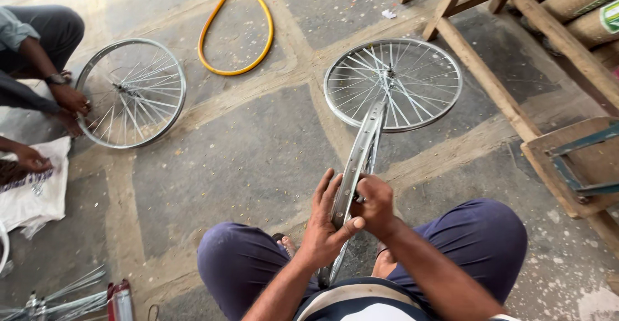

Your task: The person sits on the floor and repeatedly inserts and tightens small metal fasteners into a bicycle wheel rim using their hands. They rotate the wheel to access different sections and continue the process across the rim.

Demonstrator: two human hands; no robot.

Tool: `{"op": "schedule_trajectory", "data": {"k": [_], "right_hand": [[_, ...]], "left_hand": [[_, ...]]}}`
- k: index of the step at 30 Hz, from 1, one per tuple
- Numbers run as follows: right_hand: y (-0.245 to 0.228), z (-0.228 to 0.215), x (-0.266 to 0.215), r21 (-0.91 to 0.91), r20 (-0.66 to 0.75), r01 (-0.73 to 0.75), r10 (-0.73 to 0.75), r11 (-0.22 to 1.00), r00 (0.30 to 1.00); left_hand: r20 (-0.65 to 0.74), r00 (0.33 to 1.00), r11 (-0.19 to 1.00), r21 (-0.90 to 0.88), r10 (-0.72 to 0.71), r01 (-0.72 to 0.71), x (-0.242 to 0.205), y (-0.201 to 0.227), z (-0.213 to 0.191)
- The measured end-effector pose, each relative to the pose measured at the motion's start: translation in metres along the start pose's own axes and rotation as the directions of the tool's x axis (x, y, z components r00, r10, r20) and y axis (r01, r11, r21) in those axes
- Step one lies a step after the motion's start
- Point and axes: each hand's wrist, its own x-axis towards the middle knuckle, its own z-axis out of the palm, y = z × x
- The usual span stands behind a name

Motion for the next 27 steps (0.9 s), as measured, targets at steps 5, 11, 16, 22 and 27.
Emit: {"op": "schedule_trajectory", "data": {"k": [5, 11, 16, 22, 27], "right_hand": [[0.050, -0.026, -0.030, 0.631, 0.384, -0.542, 0.384, 0.555, 0.840], [0.096, -0.045, -0.002, 0.577, 0.705, -0.692, 0.162, 0.435, 0.690], [0.058, -0.044, 0.022, 0.407, 0.771, -0.703, 0.194, 0.583, 0.607], [-0.011, -0.011, -0.004, -0.159, -0.134, 0.147, -0.169, 0.976, 0.976], [0.018, -0.030, 0.010, 0.006, 0.482, -0.242, 0.209, 0.970, 0.851]], "left_hand": [[0.020, 1.000, 1.000, -0.007, -0.007, 0.007, -0.001, -0.006, -0.003], [0.054, 0.995, 0.994, 0.060, 0.088, -0.091, -0.004, -0.005, 0.005], [0.045, 0.999, 1.000, 0.022, 0.002, -0.003, 0.000, -0.005, 0.003], [0.018, 1.000, 0.995, 0.094, 0.015, -0.017, 0.000, -0.005, 0.001], [0.022, 0.998, 0.985, 0.160, 0.062, -0.064, 0.002, -0.008, 0.007]]}}
